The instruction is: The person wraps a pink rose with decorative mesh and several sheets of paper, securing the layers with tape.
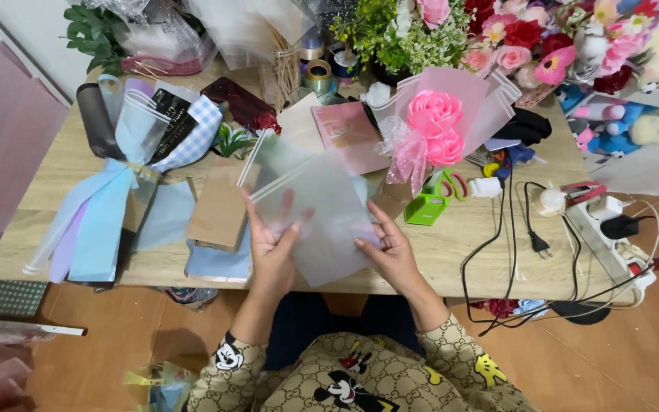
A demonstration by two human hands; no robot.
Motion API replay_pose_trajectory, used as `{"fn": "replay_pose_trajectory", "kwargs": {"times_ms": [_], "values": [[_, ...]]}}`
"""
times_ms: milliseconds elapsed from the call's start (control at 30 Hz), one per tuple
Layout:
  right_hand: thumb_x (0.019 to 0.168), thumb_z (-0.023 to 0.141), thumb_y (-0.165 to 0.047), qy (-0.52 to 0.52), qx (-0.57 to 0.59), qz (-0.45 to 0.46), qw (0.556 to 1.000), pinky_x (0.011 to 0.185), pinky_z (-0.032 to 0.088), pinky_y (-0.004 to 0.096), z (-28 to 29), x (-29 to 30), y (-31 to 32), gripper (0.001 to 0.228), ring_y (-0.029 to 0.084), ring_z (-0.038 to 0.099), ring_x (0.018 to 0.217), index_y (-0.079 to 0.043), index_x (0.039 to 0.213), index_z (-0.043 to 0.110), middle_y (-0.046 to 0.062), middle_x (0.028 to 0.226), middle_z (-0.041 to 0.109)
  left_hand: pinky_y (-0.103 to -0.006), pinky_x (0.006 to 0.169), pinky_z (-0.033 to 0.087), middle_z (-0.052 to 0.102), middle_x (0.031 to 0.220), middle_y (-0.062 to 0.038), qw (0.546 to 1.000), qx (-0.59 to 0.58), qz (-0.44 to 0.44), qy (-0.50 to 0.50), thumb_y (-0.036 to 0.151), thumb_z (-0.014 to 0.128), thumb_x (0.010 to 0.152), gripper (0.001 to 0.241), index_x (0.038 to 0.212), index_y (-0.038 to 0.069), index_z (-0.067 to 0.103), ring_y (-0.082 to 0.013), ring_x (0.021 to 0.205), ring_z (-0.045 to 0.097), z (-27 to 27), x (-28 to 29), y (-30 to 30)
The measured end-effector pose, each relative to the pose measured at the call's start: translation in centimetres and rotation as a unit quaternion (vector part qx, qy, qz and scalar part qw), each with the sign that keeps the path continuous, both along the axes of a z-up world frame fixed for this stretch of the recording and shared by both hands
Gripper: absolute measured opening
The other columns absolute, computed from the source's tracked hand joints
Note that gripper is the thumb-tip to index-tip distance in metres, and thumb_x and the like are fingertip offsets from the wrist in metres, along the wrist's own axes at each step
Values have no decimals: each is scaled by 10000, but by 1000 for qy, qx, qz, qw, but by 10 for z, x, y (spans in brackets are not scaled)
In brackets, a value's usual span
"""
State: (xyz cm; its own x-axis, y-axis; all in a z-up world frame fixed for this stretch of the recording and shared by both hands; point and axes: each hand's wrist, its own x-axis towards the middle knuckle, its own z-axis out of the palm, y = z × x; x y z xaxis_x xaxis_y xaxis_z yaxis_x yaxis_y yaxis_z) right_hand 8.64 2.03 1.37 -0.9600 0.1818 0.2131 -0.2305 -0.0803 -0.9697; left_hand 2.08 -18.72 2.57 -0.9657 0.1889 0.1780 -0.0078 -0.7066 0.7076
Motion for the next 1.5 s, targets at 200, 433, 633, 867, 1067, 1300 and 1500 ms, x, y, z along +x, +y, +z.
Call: {"fn": "replay_pose_trajectory", "kwargs": {"times_ms": [200, 433, 633, 867, 1067, 1300, 1500], "values": [[755, 752, 153, -35, -188, -87, 978, 765, 625, 312, -13, -1, -4, 663, 176, 727, 864, -19, 1379, 613, 126, 1053, 743, -546, 1052, 516, 476, 1544, -208, 999, 34, 31, 25, -68, 582, 960, 967, 1635, 400, 71, -370, 1317, 549, 22, 7, 20], [801, 840, 43, 18, 15, -233, 972, 686, 602, 230, -17, 9, 2, 364, 71, 659, 757, -58, 1138, 746, 67, 887, 762, -476, 1010, 552, 478, 1549, -198, 998, 45, 38, -25, -59, 558, 967, 775, 1627, 231, 277, -387, 1384, 500, 18, -12, 21], [820, 809, 63, 69, 30, -221, 972, 840, 589, 315, -31, 8, -18, 319, 148, 697, 965, -4, 1124, 741, 137, 1042, 760, -562, 1211, 300, 289, 1672, -99, 988, 144, 55, 3, 267, 368, 1135, 553, 1653, 211, 185, -321, 1527, 302, 47, 3, 39], [832, 747, 115, 16, -183, -215, 959, 821, 629, 317, -30, 5, -31, 389, 148, 740, 834, 2, 1200, 694, 105, 937, 761, -492, 1276, 176, 257, 1668, -155, 995, -65, 47, 54, 354, 463, 1062, 719, 1635, 114, 101, -270, 1521, 258, 12, 37, 58], [845, 724, 128, 23, -192, -195, 962, 776, 634, 349, -36, 6, -41, 389, 164, 733, 799, 7, 1212, 683, 135, 921, 755, -451, 1252, 236, 313, 1602, -138, 979, -107, 148, 85, 180, 646, 978, 903, 1635, 102, 31, -216, 1458, 324, -3, 38, 70], [813, 752, 109, 47, -146, -121, 981, 805, 598, 364, -29, 16, -55, 449, 196, 708, 902, 26, 1246, 670, 154, 1000, 746, -473, 1206, 294, 382, 1510, -158, 982, -99, 146, 69, 174, 716, 925, 942, 1611, 72, 79, -240, 1389, 398, -1, 30, 73], [850, 762, 47, 56, -80, -130, 987, 818, 580, 361, -38, 13, -49, 343, 148, 677, 883, 2, 1185, 704, 93, 957, 751, -455, 1243, 215, 293, 1545, -151, 979, -93, 134, 124, 344, 596, 1001, 923, 1636, 87, -23, -249, 1439, 315, 3, 26, 79]]}}
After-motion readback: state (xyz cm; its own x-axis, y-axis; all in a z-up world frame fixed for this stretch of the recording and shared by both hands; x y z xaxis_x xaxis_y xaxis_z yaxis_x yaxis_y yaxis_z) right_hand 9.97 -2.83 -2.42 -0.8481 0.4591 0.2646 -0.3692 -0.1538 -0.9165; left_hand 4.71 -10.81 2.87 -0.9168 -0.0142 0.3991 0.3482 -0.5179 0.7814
